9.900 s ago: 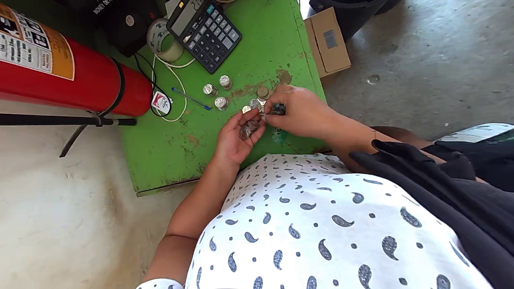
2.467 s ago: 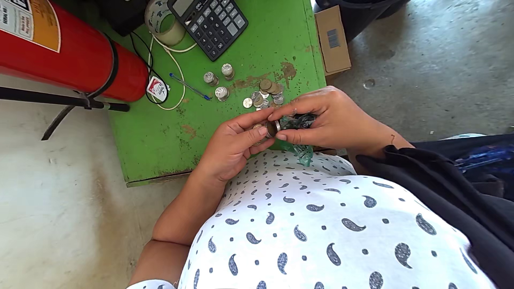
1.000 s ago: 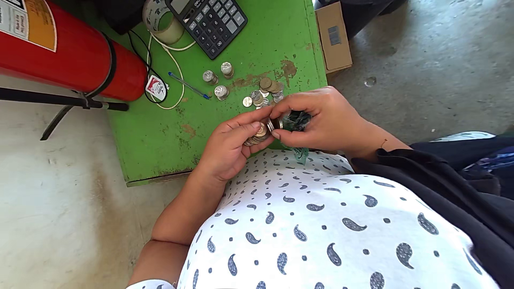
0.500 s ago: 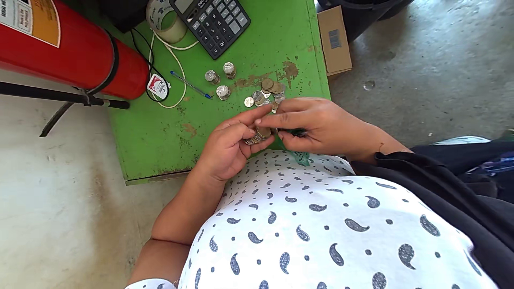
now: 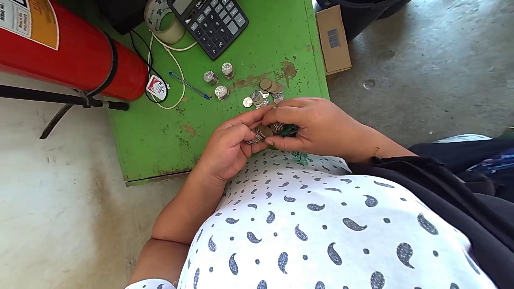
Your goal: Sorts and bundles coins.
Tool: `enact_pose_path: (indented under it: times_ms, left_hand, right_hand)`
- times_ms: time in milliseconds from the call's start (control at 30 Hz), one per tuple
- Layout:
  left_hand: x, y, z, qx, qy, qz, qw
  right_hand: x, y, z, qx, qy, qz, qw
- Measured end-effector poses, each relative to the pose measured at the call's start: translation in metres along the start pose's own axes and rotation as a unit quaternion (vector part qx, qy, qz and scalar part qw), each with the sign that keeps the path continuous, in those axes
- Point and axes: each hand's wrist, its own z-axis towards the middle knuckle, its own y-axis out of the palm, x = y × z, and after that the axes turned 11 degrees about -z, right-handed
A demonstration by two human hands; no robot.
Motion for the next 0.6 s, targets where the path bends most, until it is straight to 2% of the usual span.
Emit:
enact_pose_path:
  times_ms: [167, 333, 467, 600]
  left_hand:
    - [-0.0011, -0.0023, -0.0012, 0.007, 0.000, -0.036, 0.999]
    - [0.0004, -0.0042, -0.0007, -0.005, -0.004, -0.036, 0.999]
    - [-0.0005, -0.0068, 0.0005, -0.034, 0.006, -0.048, 0.998]
    - [-0.0006, -0.0065, 0.0002, -0.027, 0.003, -0.039, 0.999]
  right_hand:
    - [0.0001, -0.0008, -0.0005, 0.016, 0.003, 0.012, 1.000]
    - [0.0009, -0.0001, 0.0004, 0.030, -0.032, 0.005, 0.999]
    - [-0.0014, 0.0011, 0.0007, 0.032, -0.014, -0.012, 0.999]
    - [-0.0007, 0.0005, 0.0012, 0.022, -0.007, 0.001, 1.000]
